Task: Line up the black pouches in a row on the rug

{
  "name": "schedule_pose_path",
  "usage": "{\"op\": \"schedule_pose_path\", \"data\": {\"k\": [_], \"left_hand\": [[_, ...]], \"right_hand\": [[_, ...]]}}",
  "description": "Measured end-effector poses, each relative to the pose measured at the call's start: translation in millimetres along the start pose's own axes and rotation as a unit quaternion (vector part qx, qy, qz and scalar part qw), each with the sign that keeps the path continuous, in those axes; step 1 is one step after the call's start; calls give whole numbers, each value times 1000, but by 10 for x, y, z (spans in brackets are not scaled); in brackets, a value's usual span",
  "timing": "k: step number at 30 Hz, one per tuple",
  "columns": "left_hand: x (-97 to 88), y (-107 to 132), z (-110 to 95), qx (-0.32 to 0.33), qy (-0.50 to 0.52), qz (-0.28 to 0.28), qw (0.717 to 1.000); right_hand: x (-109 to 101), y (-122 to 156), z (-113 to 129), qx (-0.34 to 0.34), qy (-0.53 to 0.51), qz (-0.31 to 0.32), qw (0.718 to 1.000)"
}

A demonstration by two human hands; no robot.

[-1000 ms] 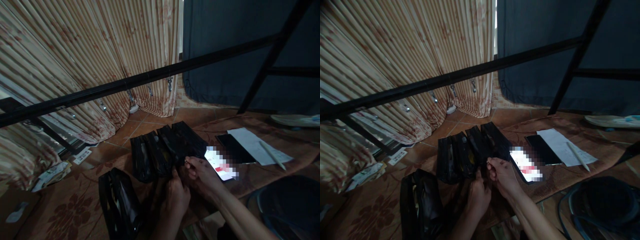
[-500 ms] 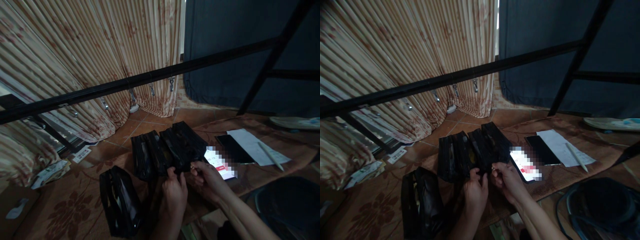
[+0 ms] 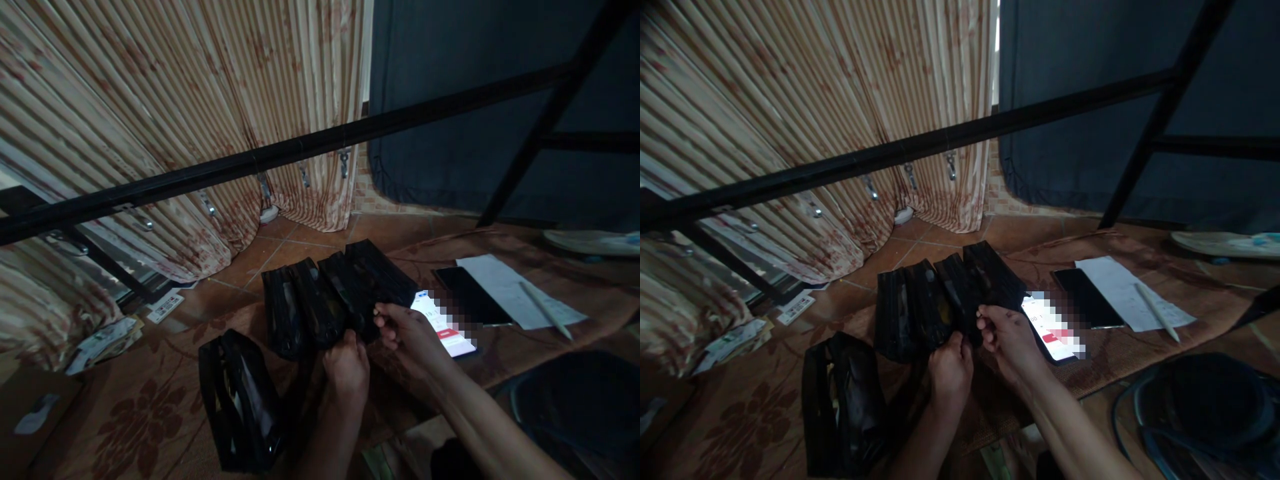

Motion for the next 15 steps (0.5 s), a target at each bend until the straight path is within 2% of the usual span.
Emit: {"op": "schedule_pose_path", "data": {"k": [2, 4, 8, 11, 13, 15], "left_hand": [[-13, 3, 2, -6, -1, 2, 1000], [-33, 9, 7, -8, -3, 0, 1000], [-47, 42, 43, -8, -2, 4, 1000], [5, 89, 73, 1, 21, 27, 999], [63, 122, 68, 20, 74, 44, 996], [126, 152, 44, 35, 149, 70, 986]], "right_hand": [[5, 3, 21, 5, 7, 3, 1000], [-58, -11, 37, -5, 27, -21, 999], [-368, -143, 73, -85, 62, -124, 987], [-651, -304, 34, -107, 89, -182, 973], [-803, -408, -3, -124, 184, -198, 955], [-872, -490, -35, -163, 335, -173, 912]]}}
Point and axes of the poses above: each hand's wrist, its own y-axis away from the middle knuckle, its own x-axis out of the palm, z = x × y, the point moved 4 cm from there along -y, towards the middle knuckle, and after that the axes turned 14 degrees about -z, right-handed, at the moved point
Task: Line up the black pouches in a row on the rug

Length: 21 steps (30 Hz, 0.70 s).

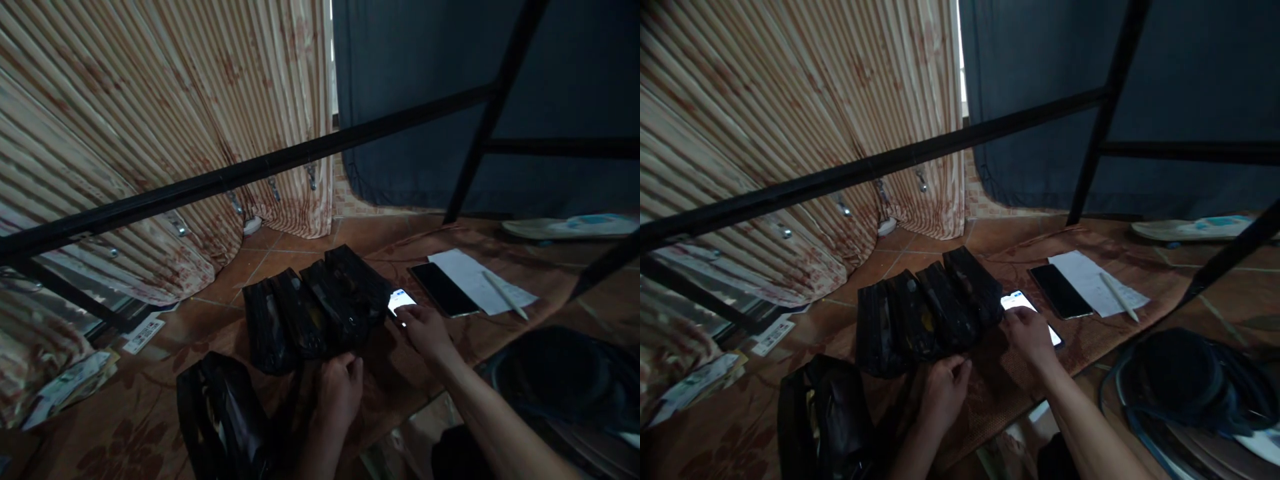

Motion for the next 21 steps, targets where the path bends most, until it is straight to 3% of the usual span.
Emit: {"op": "schedule_pose_path", "data": {"k": [3, 9, 15, 21], "left_hand": [[82, 17, -29, 13, 79, 41, 996], [162, 66, -69, 8, 89, 58, 994], [239, 55, -90, -6, 94, 69, 993], [243, -1, -91, -7, 115, 77, 990]], "right_hand": [[68, -41, -62, -75, 125, 43, 988], [210, -40, -11, -94, 157, 99, 978], [187, -22, 24, -75, 134, 144, 978], [172, -65, -18, -42, 83, 142, 985]]}}
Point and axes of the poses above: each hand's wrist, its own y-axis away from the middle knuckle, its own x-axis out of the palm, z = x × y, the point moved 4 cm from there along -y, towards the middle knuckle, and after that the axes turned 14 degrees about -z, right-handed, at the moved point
